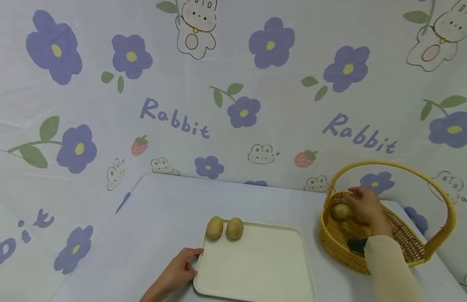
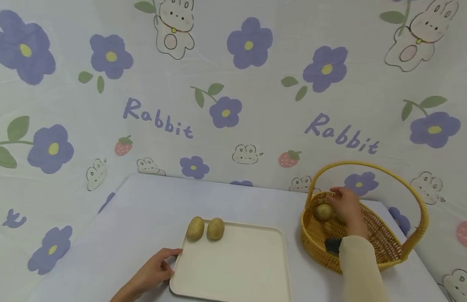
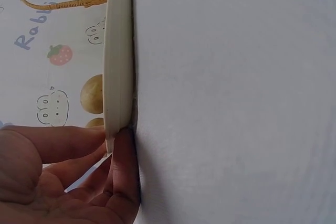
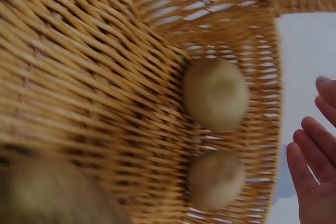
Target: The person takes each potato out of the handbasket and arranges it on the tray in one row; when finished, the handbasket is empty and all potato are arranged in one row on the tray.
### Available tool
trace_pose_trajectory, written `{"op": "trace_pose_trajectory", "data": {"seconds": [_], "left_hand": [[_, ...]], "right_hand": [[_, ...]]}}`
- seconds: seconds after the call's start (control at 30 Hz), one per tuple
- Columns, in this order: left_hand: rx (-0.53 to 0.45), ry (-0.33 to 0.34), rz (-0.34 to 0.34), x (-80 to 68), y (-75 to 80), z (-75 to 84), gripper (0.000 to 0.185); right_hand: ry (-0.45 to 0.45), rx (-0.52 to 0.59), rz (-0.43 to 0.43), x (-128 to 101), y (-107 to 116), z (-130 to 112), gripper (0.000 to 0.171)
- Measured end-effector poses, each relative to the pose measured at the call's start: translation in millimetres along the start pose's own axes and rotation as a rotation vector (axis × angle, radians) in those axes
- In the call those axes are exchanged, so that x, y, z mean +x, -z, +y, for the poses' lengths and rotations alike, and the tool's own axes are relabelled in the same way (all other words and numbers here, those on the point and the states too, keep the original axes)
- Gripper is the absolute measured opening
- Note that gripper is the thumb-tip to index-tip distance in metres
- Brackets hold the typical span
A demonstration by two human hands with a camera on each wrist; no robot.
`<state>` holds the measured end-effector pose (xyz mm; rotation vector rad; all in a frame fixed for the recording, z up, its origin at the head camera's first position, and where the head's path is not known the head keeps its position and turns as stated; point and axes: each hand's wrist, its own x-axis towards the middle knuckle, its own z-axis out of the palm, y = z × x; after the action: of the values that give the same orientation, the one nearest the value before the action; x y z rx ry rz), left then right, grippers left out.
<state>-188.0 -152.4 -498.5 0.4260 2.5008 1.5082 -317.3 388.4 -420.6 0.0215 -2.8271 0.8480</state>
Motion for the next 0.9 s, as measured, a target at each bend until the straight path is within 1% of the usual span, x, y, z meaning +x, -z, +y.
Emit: {"op": "trace_pose_trajectory", "data": {"seconds": [0.13, 0.23, 0.37, 0.43, 0.6, 0.63, 0.8, 0.9], "left_hand": [[-0.001, -0.008, -0.013, 0.2, -2.8, 0.4, 0.053], [0.007, -0.001, -0.012, -0.6, -2.9, 0.4, 0.053], [0.009, 0.011, -0.006, -0.9, -1.9, 0.3, 0.053], [0.010, 0.014, -0.006, -0.8, -1.2, 0.7, 0.054], [0.020, 0.019, -0.006, -0.5, 0.2, 1.9, 0.054], [0.021, 0.022, -0.007, -0.4, 0.5, 2.0, 0.054], [0.024, 0.022, -0.003, 0.0, 0.6, 2.7, 0.054], [0.020, 0.011, 0.000, 0.4, 0.0, 3.2, 0.054]], "right_hand": [[0.018, -0.048, -0.120, -1.7, -9.5, 8.8, 0.062], [0.047, -0.041, -0.206, -1.8, -14.1, 10.2, 0.065], [0.043, -0.027, -0.315, -3.8, -15.8, 7.6, 0.064], [0.045, -0.057, -0.334, -5.6, -16.2, 6.1, 0.062], [0.031, -0.144, -0.313, -5.3, -19.6, 8.5, 0.058], [0.027, -0.150, -0.325, -4.6, -20.5, 9.6, 0.057], [0.011, -0.150, -0.369, 0.1, -24.1, 12.9, 0.049], [0.008, -0.076, -0.388, 2.0, -20.1, 7.1, 0.048]]}}
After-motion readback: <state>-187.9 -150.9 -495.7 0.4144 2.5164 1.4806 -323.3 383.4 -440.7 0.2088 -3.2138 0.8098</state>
